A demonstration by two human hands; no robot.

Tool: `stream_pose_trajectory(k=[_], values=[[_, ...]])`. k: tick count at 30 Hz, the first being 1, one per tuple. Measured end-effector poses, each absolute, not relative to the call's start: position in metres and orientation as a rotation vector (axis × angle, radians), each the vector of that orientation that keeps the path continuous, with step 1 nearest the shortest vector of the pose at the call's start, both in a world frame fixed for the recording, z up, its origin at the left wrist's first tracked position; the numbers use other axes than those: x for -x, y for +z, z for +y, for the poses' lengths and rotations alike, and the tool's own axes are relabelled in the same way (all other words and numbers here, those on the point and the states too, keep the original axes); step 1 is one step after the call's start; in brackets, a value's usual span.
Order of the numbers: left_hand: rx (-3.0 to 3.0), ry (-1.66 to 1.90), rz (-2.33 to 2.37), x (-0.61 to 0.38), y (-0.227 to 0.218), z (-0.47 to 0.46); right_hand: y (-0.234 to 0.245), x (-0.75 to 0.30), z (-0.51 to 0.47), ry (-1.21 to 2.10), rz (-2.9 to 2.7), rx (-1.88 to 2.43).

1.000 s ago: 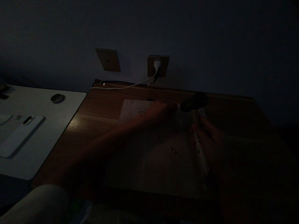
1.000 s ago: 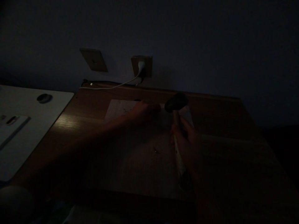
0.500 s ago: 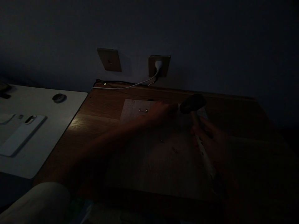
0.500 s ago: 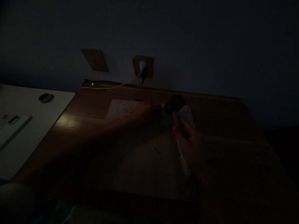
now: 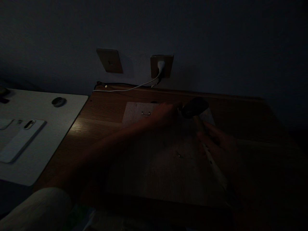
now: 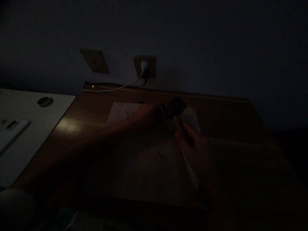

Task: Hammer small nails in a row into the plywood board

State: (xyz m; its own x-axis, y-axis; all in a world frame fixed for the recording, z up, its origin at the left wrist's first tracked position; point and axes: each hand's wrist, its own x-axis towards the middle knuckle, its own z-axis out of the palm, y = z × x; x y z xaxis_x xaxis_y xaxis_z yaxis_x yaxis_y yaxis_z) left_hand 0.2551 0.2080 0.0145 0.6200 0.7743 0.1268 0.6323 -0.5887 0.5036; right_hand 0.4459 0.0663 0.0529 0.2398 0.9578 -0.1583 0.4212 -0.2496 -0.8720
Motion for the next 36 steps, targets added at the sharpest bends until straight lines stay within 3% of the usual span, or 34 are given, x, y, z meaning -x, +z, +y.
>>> stream_pose_trajectory(k=[9,16,27,36], values=[[-2.395,0.546,1.083,-0.255,0.018,0.203,0.046,-0.441,0.065,0.940,-1.358,1.787],[-2.488,0.385,1.148,-0.252,0.025,0.203,0.038,-0.443,0.064,0.944,-1.375,1.806],[-3.151,0.399,0.195,-0.180,0.042,0.134,0.050,-0.446,0.069,0.948,-1.138,1.812],[-3.191,0.232,0.131,-0.202,0.038,0.124,0.049,-0.452,0.074,0.936,-1.002,1.783]])
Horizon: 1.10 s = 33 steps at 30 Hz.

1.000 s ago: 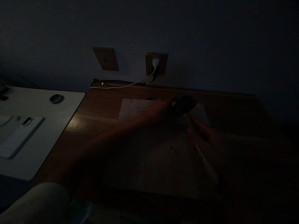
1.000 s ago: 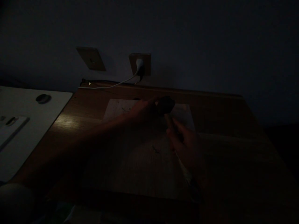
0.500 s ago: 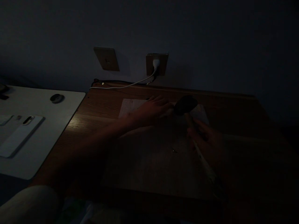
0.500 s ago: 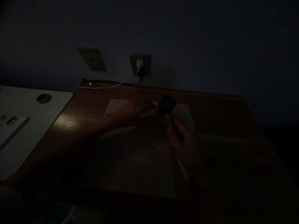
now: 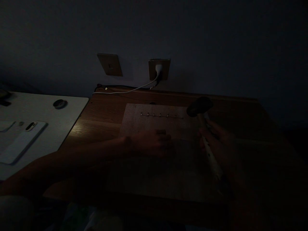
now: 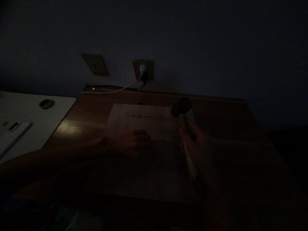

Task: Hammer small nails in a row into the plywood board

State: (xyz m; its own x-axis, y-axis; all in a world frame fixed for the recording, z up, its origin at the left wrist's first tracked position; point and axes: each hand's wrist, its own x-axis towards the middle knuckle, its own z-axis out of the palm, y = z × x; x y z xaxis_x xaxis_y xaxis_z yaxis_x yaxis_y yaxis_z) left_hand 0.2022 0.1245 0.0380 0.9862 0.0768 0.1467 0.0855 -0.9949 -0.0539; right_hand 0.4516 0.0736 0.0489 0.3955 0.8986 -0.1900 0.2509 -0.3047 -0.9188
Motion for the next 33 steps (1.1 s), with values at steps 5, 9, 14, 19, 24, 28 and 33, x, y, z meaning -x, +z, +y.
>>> stream_pose_trajectory(k=[5,9,14,19,24,28,33], values=[[3.229,-0.585,-0.715,-0.233,0.035,0.166,0.048,-0.454,0.075,0.927,-0.950,1.771],[3.216,-0.723,-1.234,-0.266,0.030,0.191,0.047,-0.455,0.076,0.922,-0.965,1.750],[3.210,-0.580,-1.311,-0.287,0.029,0.202,0.045,-0.457,0.077,0.926,-0.999,1.720],[3.197,-0.495,-1.303,-0.289,0.024,0.203,0.042,-0.458,0.077,0.910,-1.048,1.732],[3.166,-0.607,-1.352,-0.289,0.015,0.197,0.043,-0.458,0.078,0.916,-1.029,1.744],[3.151,-0.763,-1.381,-0.290,0.007,0.196,0.044,-0.458,0.078,0.933,-1.017,1.729],[3.215,-0.860,-1.529,-0.291,-0.004,0.201,0.048,-0.461,0.073,0.895,-1.068,1.763]])
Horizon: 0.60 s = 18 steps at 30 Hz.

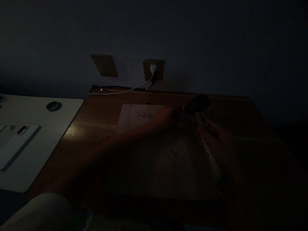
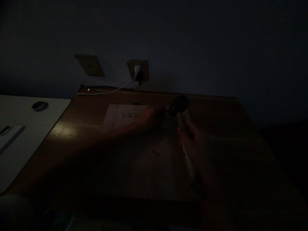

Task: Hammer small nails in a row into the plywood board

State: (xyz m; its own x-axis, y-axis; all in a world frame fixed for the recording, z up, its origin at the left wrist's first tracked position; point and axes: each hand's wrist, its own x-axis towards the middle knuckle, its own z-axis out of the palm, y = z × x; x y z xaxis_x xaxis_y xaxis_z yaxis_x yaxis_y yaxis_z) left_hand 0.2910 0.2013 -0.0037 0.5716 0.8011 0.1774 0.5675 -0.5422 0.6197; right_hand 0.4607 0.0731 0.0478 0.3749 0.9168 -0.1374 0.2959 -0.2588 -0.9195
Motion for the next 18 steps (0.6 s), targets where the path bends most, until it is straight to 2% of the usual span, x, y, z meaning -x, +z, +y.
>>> stream_pose_trajectory(k=[18], values=[[-2.267,0.724,1.036,-0.293,-0.015,0.204,0.043,-0.459,0.066,0.847,-1.335,1.869]])
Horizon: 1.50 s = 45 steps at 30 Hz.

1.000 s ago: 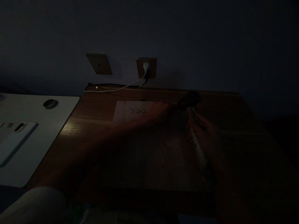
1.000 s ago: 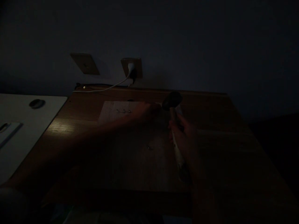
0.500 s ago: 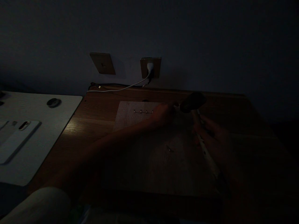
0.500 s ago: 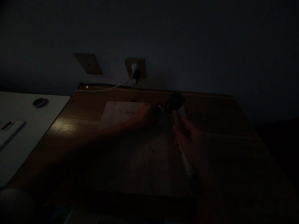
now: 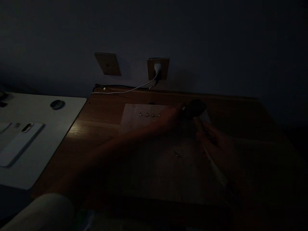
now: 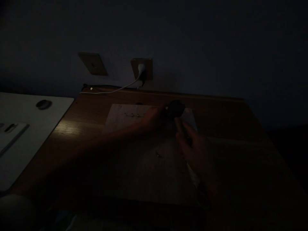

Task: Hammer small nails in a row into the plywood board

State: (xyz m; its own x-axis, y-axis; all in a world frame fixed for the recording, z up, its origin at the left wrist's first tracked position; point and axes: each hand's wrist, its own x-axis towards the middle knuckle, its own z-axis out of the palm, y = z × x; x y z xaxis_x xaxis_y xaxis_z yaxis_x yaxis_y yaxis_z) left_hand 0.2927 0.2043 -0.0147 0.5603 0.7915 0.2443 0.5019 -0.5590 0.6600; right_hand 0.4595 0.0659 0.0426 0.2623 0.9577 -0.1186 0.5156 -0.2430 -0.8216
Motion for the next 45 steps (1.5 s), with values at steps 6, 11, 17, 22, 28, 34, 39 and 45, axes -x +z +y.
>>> stream_pose_trajectory(k=[6,11,17,22,28,34,39,45], values=[[-2.509,0.850,0.823,-0.266,0.021,0.191,0.048,-0.462,0.070,0.835,-1.209,1.852],[-2.932,0.393,0.182,-0.234,0.051,0.138,0.048,-0.466,0.074,0.774,-1.138,1.872],[-3.099,0.161,0.220,-0.238,0.042,0.081,0.052,-0.456,0.071,0.907,-1.013,1.807],[-3.077,0.242,0.131,-0.250,0.041,0.096,0.052,-0.455,0.073,0.902,-0.987,1.785],[-2.626,0.457,0.544,-0.277,0.037,0.167,0.049,-0.462,0.079,0.858,-0.901,1.775],[-2.379,0.527,0.904,-0.316,0.024,0.210,0.049,-0.466,0.079,0.895,-0.837,1.701],[-2.485,0.455,0.963,-0.321,0.017,0.210,0.053,-0.465,0.078,0.925,-0.847,1.692],[-2.420,0.482,0.983,-0.320,0.008,0.204,0.055,-0.461,0.077,0.914,-0.907,1.717]])
